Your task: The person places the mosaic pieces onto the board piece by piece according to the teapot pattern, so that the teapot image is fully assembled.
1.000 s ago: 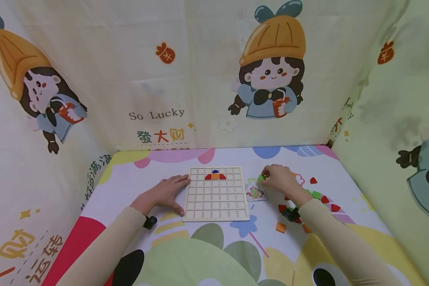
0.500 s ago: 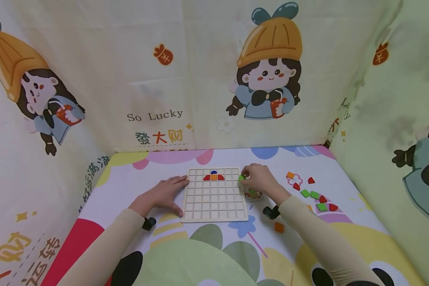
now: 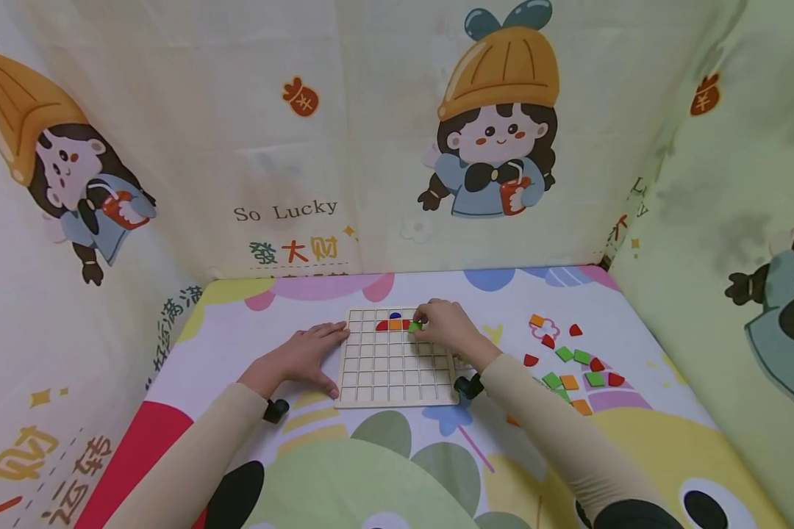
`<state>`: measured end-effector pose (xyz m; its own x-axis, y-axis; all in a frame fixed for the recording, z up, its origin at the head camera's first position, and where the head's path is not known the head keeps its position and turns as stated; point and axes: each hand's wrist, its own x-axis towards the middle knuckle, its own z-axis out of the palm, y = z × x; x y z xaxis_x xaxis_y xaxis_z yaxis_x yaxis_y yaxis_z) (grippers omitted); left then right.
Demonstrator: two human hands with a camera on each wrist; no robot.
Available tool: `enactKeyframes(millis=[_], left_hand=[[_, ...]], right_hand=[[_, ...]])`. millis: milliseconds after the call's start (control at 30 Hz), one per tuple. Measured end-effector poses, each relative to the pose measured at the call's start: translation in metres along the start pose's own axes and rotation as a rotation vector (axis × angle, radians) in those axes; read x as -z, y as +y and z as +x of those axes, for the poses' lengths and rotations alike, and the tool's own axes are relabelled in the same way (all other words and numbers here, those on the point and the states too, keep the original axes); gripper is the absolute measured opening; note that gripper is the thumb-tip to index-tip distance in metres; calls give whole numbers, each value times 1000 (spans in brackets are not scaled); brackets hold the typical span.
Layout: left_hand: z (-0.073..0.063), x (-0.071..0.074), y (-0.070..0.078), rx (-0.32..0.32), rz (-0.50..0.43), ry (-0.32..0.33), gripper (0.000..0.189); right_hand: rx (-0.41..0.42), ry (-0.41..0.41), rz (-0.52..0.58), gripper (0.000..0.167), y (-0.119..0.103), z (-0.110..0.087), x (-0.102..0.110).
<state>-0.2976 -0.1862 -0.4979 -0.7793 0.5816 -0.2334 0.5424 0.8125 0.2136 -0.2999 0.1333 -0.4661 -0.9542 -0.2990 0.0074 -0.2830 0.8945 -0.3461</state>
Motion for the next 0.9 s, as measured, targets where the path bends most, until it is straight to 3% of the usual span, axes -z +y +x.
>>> enactKeyframes(millis=[400,900], left_hand=[[-3,5,2,-8,-8,-12,129],[-3,4,4,-11,-3,-8,128]], right_hand=[[114,2,-66,21,-25,19,-29],[155,-8,-36,11,-37,26,-41]])
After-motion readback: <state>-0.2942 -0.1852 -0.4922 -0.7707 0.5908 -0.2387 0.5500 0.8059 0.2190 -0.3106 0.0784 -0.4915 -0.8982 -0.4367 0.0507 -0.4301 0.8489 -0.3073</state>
